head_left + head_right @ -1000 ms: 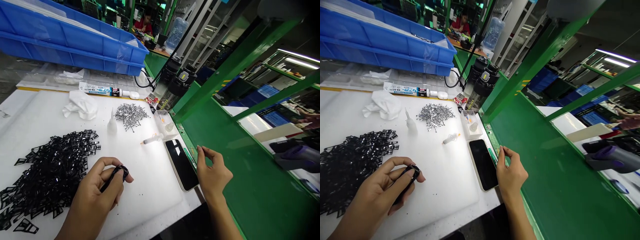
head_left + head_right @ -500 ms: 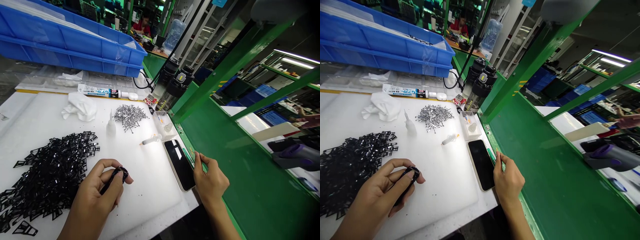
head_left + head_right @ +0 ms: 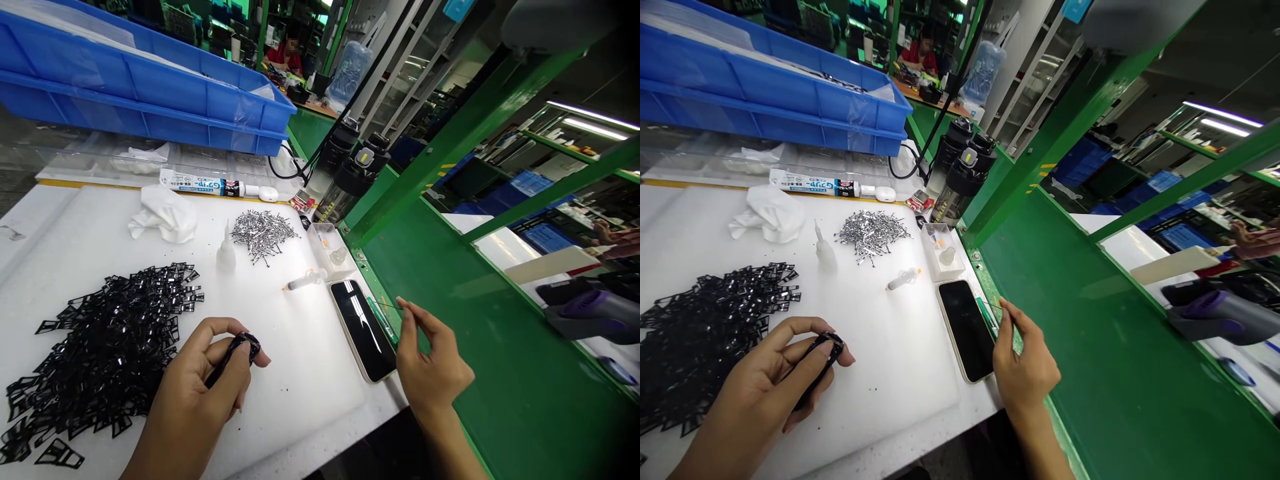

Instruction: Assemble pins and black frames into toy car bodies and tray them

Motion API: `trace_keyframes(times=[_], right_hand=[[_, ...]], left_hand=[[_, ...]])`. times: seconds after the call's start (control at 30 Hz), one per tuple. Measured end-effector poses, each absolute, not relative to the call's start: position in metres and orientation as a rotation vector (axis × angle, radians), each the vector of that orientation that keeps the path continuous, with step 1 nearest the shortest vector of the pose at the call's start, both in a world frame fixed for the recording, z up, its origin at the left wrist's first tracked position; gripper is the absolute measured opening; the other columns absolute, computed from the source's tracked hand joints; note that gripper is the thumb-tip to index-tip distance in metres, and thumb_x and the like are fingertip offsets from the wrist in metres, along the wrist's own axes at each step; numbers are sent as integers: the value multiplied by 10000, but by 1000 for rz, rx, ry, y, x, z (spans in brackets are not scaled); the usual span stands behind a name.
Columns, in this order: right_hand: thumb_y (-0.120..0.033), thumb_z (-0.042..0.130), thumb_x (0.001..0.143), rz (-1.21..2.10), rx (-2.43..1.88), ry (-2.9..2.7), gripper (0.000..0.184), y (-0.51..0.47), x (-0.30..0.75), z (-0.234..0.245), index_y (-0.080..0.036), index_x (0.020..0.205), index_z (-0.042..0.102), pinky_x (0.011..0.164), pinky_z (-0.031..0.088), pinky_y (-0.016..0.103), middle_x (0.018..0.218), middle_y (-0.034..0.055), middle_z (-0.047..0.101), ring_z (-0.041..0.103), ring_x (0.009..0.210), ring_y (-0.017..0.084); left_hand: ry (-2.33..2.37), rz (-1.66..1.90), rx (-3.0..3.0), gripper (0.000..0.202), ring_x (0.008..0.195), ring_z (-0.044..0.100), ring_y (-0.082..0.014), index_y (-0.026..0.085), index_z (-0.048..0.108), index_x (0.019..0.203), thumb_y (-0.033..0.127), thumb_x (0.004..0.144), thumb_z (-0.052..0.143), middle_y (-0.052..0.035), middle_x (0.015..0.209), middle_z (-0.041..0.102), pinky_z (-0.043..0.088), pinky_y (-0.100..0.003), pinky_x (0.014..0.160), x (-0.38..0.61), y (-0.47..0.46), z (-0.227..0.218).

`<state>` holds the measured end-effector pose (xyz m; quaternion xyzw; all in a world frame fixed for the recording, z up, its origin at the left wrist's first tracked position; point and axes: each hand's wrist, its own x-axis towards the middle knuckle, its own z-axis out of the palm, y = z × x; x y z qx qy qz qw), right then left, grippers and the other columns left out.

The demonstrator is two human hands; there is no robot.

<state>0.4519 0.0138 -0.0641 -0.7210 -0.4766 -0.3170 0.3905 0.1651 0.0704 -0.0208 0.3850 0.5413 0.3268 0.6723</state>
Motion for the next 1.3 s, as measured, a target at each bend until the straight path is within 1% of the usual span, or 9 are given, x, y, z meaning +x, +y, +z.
trace_keyframes(times=[0.13, 0.27, 0.73, 0.83, 0.9, 1.0, 1.07, 1.2, 1.3], right_hand=[[-300, 680, 906, -683, -1665, -983, 232, 21, 435, -35, -118, 1049, 677, 766, 621, 441, 936, 95, 742, 738, 835, 267], [-346, 668, 915, -544, -1543, -932, 197, 42, 424, 0, -152, 949, 663, 814, 627, 488, 883, 74, 716, 737, 836, 265], [-419, 691, 867, -201, -1642, -1248, 255, 124, 440, -12, -173, 929, 723, 872, 579, 382, 892, 50, 746, 725, 867, 226], [-429, 628, 920, -127, -1651, -1182, 347, 103, 427, -7, -193, 1163, 704, 1033, 499, 463, 1116, 82, 716, 676, 1072, 252], [-426, 601, 942, 34, -1624, -1150, 400, 89, 412, -5, -200, 1271, 637, 1027, 515, 465, 1171, 93, 695, 668, 1096, 239], [-406, 755, 822, 529, -1569, -1237, 436, 78, 385, -10, -196, 1195, 674, 899, 604, 409, 1104, 95, 721, 707, 1010, 247], [-386, 820, 750, 797, -1514, -1272, 412, 80, 369, -15, -187, 1099, 724, 868, 618, 410, 1103, 105, 724, 709, 1002, 271], [-394, 725, 859, 821, -1369, -1106, 229, 88, 347, -7, -224, 1012, 715, 928, 581, 470, 1148, 80, 705, 666, 1107, 274], [-282, 671, 892, 888, -1108, -909, 124, 92, 332, 20, -233, 1005, 675, 919, 574, 404, 989, 25, 674, 680, 954, 182]], left_hand=[[1225, 759, 865, 336, 498, 389, -85, 228, 531, 1015, 455, 819, 683, -41, 782, 705, 288, -168, 396, 166, 70, -20], [1217, 742, 875, 325, 491, 380, -81, 230, 525, 1006, 453, 828, 682, -25, 750, 695, 279, -165, 399, 166, 70, -20], [1129, 734, 806, 270, 486, 393, -78, 216, 492, 969, 413, 864, 644, -19, 762, 680, 281, -176, 391, 163, 75, -19], [1088, 728, 782, 231, 487, 395, -79, 223, 467, 981, 391, 903, 606, -1, 749, 666, 293, -178, 391, 162, 77, -19], [1045, 743, 773, 222, 501, 418, -87, 224, 452, 995, 384, 922, 588, -3, 756, 669, 312, -186, 393, 161, 79, -20], [975, 777, 751, 229, 529, 457, -97, 213, 461, 1019, 374, 927, 595, -23, 799, 681, 350, -201, 404, 160, 80, -22], [916, 781, 690, 239, 577, 502, -105, 189, 498, 1066, 352, 927, 604, -57, 863, 695, 390, -213, 439, 159, 79, -22], [755, 754, 374, 313, 723, 598, -136, 103, 551, 1233, 275, 976, 508, -171, 1024, 711, 485, -248, 569, 159, 80, -22], [678, 744, 186, 384, 888, 677, -181, 82, 508, 1344, 176, 972, 500, -209, 1126, 700, 566, -322, 770, 159, 81, -22]])
